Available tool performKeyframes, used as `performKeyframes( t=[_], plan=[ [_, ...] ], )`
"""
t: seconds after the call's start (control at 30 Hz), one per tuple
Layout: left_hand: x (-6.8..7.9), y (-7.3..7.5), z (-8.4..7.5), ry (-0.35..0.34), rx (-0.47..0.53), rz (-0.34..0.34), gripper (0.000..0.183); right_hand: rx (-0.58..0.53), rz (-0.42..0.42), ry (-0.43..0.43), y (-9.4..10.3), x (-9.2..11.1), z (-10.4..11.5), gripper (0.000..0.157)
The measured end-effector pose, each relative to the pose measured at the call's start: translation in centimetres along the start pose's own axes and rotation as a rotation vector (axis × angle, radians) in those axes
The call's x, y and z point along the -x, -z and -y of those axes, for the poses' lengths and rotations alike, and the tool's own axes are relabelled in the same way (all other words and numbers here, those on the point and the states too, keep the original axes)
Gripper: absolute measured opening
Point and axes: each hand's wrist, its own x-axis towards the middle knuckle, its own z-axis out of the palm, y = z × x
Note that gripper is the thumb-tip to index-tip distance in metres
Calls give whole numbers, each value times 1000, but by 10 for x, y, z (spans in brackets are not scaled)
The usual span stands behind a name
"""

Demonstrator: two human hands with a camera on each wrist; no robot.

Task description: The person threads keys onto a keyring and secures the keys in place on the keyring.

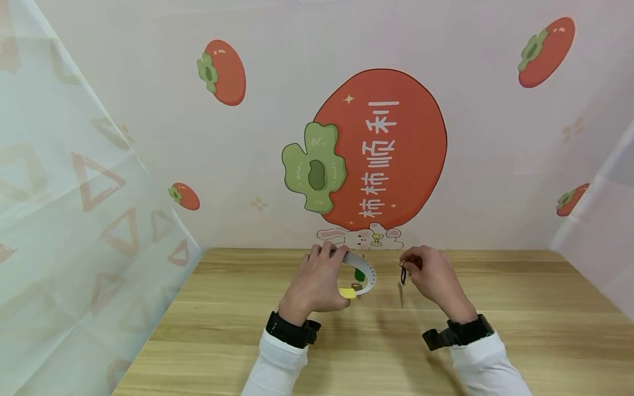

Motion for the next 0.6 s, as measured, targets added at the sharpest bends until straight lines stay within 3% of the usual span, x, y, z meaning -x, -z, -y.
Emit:
performKeyframes(
  t=[0.6],
  plan=[
    [0, 0, 0, -4, -3, 3, 88, -10, -43, 37, 3, 1, 11, 11]
  ],
)
